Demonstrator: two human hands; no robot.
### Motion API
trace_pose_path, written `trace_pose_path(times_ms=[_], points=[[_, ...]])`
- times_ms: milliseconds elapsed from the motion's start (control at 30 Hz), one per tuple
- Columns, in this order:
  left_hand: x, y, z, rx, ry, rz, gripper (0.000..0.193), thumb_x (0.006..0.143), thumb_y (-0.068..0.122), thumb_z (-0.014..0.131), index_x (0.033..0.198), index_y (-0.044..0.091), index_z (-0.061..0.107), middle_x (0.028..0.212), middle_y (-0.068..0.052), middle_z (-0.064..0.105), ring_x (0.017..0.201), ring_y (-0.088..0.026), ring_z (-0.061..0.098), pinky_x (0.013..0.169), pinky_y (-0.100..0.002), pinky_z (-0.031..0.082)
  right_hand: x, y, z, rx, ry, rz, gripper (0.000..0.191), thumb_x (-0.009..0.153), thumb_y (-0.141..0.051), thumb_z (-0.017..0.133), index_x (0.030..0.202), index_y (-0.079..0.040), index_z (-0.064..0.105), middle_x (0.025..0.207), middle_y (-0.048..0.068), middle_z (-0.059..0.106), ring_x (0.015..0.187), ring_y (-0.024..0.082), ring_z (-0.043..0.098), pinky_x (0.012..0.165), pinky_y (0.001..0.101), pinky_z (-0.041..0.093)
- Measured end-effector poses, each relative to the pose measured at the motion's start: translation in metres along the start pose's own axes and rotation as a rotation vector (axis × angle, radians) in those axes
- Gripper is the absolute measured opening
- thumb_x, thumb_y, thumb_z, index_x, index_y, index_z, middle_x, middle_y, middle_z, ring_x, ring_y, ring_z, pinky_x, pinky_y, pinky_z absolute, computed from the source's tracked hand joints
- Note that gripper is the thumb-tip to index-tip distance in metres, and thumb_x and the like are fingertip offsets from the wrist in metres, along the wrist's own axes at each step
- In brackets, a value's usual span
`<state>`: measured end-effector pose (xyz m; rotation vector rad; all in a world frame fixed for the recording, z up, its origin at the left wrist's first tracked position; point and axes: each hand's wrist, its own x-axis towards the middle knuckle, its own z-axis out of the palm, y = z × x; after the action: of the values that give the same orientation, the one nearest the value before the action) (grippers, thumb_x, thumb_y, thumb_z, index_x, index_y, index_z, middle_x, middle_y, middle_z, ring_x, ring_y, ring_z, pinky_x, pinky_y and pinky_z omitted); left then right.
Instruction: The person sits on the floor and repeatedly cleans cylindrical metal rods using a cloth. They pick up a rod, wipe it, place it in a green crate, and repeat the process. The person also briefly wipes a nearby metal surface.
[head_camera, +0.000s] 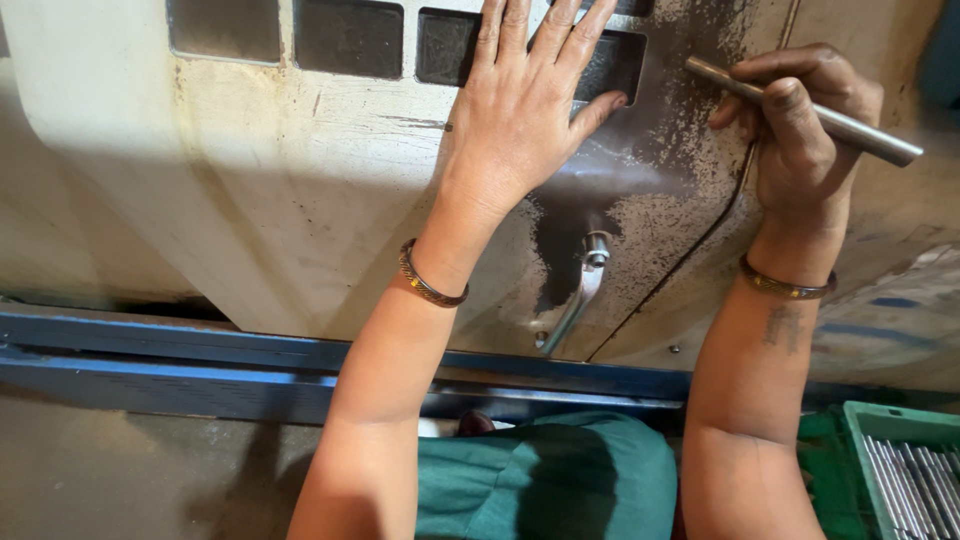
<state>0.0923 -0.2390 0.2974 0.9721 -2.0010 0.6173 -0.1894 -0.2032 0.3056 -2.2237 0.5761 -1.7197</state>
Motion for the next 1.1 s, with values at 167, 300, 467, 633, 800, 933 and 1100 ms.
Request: trace_pose_path(times_ms=[167,300,467,633,800,933,1100], points=[[0.0003,0.0012,-0.0021,-0.003,-0.006,-0.005,0.076,0.111,0.059,0.058,0.165,0.013,0.031,0.17,-0.011,0.03,0.157,-0.038,0.02,0.132,-0.054,0.011,-0.0002,-0.0023,0.001,0.007,0.016,0.026,0.038,0.115,-0.032,0.069,0.115,0.006,0.068,0.089,0.017,0.071,0.072,0.015,0.069,0.061,0.0202,0.049],[0.0001,0.0017,-0.0035,0.004,-0.006,-0.005,0.076,0.111,0.059,0.057,0.166,0.013,0.031,0.17,-0.012,0.03,0.157,-0.039,0.02,0.132,-0.054,0.011,0.0,-0.0022,0.0014,0.009,0.013,0.018,0.038,0.116,-0.032,0.069,0.116,0.006,0.068,0.092,0.017,0.071,0.075,0.016,0.07,0.061,0.0199,0.048],[0.001,0.0015,-0.0029,0.003,-0.015,-0.008,0.076,0.111,0.059,0.057,0.165,0.013,0.031,0.169,-0.011,0.03,0.156,-0.039,0.02,0.131,-0.054,0.011,-0.0011,-0.0002,0.001,0.025,0.016,0.021,0.039,0.117,-0.032,0.069,0.116,0.007,0.069,0.089,0.017,0.071,0.073,0.016,0.069,0.062,0.0203,0.048],[0.0009,0.0007,-0.0011,0.002,-0.023,-0.01,0.076,0.111,0.06,0.056,0.165,0.014,0.03,0.17,-0.011,0.029,0.157,-0.038,0.02,0.132,-0.054,0.011,-0.0005,0.0014,-0.0001,0.023,0.008,0.007,0.038,0.116,-0.031,0.069,0.115,0.007,0.069,0.088,0.017,0.071,0.071,0.015,0.068,0.061,0.0198,0.048],[0.0008,0.0014,-0.0005,0.008,-0.003,-0.009,0.076,0.112,0.06,0.056,0.166,0.014,0.029,0.17,-0.011,0.028,0.157,-0.038,0.02,0.132,-0.054,0.011,0.0004,0.0016,-0.0004,0.023,0.007,0.003,0.037,0.117,-0.029,0.069,0.115,0.007,0.069,0.088,0.018,0.071,0.072,0.016,0.069,0.061,0.02,0.049],[0.0001,0.0012,-0.0023,0.008,-0.016,-0.008,0.076,0.111,0.059,0.057,0.166,0.014,0.029,0.17,-0.011,0.029,0.157,-0.039,0.02,0.132,-0.054,0.011,-0.0002,0.0008,0.0001,0.011,0.017,0.007,0.036,0.117,-0.029,0.069,0.115,0.007,0.069,0.088,0.017,0.071,0.073,0.016,0.069,0.061,0.0202,0.049],[0.0006,0.0009,-0.004,-0.003,-0.01,-0.008,0.077,0.11,0.059,0.058,0.165,0.014,0.03,0.169,-0.012,0.03,0.156,-0.04,0.021,0.131,-0.054,0.011,0.0011,0.0008,0.0012,0.017,0.017,0.004,0.037,0.116,-0.03,0.07,0.115,0.007,0.068,0.089,0.017,0.071,0.074,0.016,0.07,0.061,0.0203,0.05]])
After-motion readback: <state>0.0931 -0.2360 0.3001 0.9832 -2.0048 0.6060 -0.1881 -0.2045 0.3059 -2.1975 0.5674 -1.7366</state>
